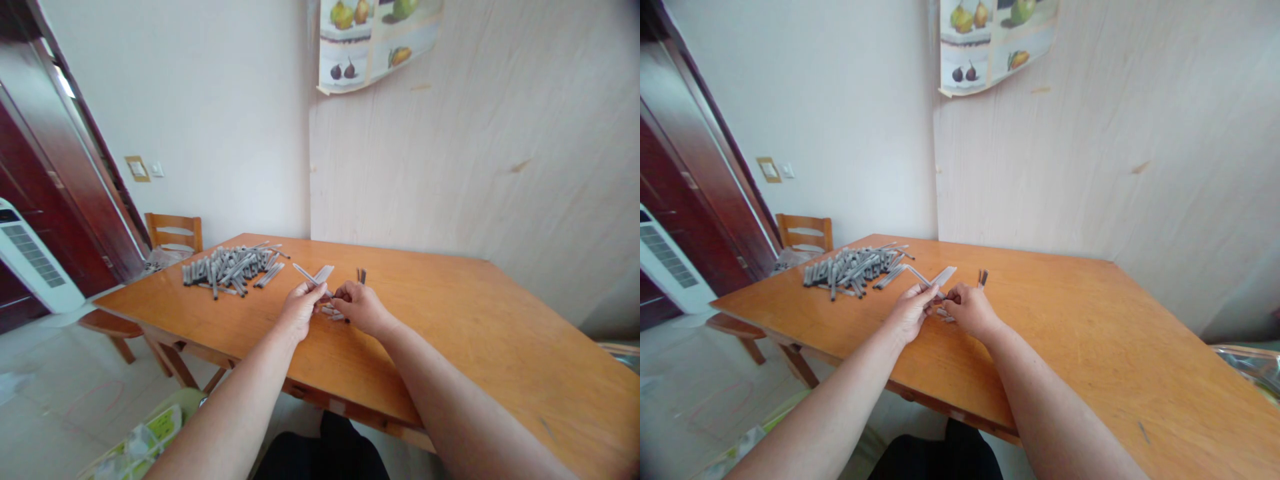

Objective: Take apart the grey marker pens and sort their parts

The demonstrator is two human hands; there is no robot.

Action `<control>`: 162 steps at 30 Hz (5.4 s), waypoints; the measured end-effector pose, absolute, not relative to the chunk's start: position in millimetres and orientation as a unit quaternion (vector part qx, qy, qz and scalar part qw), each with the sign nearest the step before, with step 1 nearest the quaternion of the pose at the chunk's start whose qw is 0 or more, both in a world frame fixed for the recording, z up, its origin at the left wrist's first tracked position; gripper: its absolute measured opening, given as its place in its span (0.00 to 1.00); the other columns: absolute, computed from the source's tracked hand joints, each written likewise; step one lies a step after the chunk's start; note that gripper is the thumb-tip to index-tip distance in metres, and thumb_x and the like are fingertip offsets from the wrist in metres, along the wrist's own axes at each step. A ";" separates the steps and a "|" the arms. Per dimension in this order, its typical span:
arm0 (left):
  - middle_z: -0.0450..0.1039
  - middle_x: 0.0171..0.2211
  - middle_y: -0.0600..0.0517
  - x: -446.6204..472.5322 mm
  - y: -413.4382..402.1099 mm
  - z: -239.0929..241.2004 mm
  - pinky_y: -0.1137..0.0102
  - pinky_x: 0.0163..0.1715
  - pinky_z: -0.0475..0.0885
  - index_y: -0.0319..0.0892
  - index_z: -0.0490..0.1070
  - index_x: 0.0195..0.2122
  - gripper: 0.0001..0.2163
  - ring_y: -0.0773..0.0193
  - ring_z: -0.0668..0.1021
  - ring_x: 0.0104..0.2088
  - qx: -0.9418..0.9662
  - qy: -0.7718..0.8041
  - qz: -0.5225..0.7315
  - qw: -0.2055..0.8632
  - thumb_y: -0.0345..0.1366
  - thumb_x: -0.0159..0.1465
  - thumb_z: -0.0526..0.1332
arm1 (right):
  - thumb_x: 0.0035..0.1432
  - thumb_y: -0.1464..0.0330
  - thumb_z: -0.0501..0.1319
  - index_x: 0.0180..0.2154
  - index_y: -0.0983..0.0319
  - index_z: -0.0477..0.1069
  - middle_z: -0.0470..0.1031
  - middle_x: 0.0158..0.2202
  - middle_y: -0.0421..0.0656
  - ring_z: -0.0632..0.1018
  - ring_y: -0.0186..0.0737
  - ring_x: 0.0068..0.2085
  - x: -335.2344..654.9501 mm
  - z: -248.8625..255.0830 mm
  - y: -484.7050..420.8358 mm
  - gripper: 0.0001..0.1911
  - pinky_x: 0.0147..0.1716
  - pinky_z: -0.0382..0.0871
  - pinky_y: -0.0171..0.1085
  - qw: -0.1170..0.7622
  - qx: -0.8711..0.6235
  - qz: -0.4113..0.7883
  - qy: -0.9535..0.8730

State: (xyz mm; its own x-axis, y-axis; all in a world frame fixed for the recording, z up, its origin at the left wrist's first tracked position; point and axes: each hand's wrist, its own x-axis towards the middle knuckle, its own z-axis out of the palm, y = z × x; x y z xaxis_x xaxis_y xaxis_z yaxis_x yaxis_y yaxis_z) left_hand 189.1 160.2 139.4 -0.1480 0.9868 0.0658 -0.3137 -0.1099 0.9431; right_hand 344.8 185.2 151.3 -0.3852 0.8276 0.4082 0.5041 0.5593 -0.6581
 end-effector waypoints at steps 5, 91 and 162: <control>0.75 0.26 0.51 190.4 159.3 140.6 0.75 0.22 0.58 0.39 0.68 0.29 0.16 0.68 0.75 0.26 0.391 0.426 0.632 0.515 0.44 0.49 0.71 | 0.50 0.68 0.61 0.28 0.62 0.69 0.68 0.21 0.36 0.67 0.30 0.23 345.6 148.8 186.3 0.04 0.22 0.54 0.30 0.359 -0.420 0.193 -0.811; 0.77 0.29 0.50 188.2 165.8 135.5 0.76 0.23 0.65 0.39 0.68 0.35 0.14 0.66 0.79 0.27 0.348 0.429 0.649 0.523 0.41 0.54 0.68 | 0.60 0.60 0.55 0.33 0.61 0.74 0.76 0.28 0.41 0.73 0.34 0.29 348.5 144.7 195.8 0.14 0.28 0.61 0.31 0.334 -0.426 0.180 -0.821; 0.72 0.24 0.53 170.7 184.1 118.8 0.74 0.25 0.64 0.41 0.74 0.35 0.09 0.66 0.73 0.25 0.412 0.589 0.633 0.289 0.34 0.53 0.62 | 0.59 0.64 0.50 0.49 0.51 0.75 0.72 0.49 0.50 0.70 0.53 0.51 402.6 129.6 238.2 0.21 0.48 0.64 0.50 0.169 -0.708 0.073 -0.682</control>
